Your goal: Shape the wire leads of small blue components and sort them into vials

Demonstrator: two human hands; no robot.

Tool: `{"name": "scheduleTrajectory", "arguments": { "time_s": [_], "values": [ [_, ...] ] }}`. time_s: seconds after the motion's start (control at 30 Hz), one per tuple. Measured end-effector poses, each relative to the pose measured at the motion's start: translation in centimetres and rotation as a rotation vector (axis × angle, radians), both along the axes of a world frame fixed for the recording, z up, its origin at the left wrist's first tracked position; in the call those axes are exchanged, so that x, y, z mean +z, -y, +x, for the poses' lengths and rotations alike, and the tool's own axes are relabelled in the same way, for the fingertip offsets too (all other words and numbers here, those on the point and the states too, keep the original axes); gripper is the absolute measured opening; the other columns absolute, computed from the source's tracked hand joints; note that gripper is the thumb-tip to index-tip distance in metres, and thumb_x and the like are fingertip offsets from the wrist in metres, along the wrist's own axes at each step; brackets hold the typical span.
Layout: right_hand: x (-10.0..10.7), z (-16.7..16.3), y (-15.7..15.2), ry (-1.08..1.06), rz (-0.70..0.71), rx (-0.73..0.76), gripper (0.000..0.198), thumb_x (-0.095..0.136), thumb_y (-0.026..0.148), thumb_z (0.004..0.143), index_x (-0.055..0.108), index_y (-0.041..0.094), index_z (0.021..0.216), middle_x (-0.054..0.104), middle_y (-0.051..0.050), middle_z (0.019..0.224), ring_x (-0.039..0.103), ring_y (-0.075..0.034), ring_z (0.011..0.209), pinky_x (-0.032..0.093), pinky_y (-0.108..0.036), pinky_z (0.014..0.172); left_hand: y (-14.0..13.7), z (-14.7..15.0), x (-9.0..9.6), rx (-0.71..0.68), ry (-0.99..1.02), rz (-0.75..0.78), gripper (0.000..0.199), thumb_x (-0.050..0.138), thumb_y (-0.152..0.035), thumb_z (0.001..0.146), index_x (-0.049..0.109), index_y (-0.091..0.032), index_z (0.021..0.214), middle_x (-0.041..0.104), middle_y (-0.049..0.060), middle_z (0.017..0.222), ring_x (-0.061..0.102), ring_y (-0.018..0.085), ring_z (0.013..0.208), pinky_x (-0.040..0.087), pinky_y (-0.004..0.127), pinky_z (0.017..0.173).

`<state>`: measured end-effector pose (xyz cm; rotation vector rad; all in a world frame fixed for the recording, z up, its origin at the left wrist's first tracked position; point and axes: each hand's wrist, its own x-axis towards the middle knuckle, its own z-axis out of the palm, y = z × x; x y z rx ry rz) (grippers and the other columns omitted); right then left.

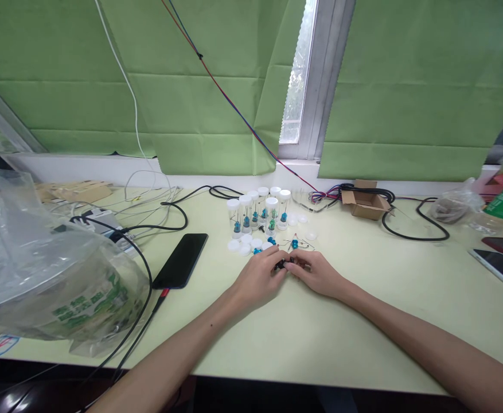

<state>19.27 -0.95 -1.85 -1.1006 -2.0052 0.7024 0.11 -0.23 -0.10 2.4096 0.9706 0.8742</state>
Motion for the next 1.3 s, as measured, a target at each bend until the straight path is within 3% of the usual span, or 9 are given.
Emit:
{"name": "scheduleTrajectory", "arguments": {
  "time_s": [0.87, 1.3],
  "values": [
    [-0.03, 0.02, -0.01, 0.003, -0.006, 0.008, 0.014, 0.055, 0.029, 0.092, 0.059, 0.019, 0.083, 0.053, 0.003, 0.068, 0.045, -0.012, 0.061, 0.036, -0.025, 0.058, -0.03, -0.06, 0.09, -0.011, -0.019, -0.008, 0.019, 0.050, -0.013, 0.088, 0.065, -0.022, 0.097, 0.058, 0.001, 0.088, 0.055, 0.015, 0.077, 0.041, 0.025, 0.064],
    [-0.19, -0.05, -0.14, -0.007, -0.030, 0.007, 0.025, 0.050, 0.031, 0.094, 0.054, 0.019, 0.073, 0.050, 0.003, 0.064, 0.044, -0.013, 0.060, 0.036, -0.026, 0.058, -0.01, -0.02, 0.04, -0.014, 0.003, 0.001, 0.016, 0.052, -0.013, 0.089, 0.064, -0.022, 0.094, 0.058, 0.000, 0.086, 0.054, 0.013, 0.078, 0.039, 0.024, 0.065]
  ]
}}
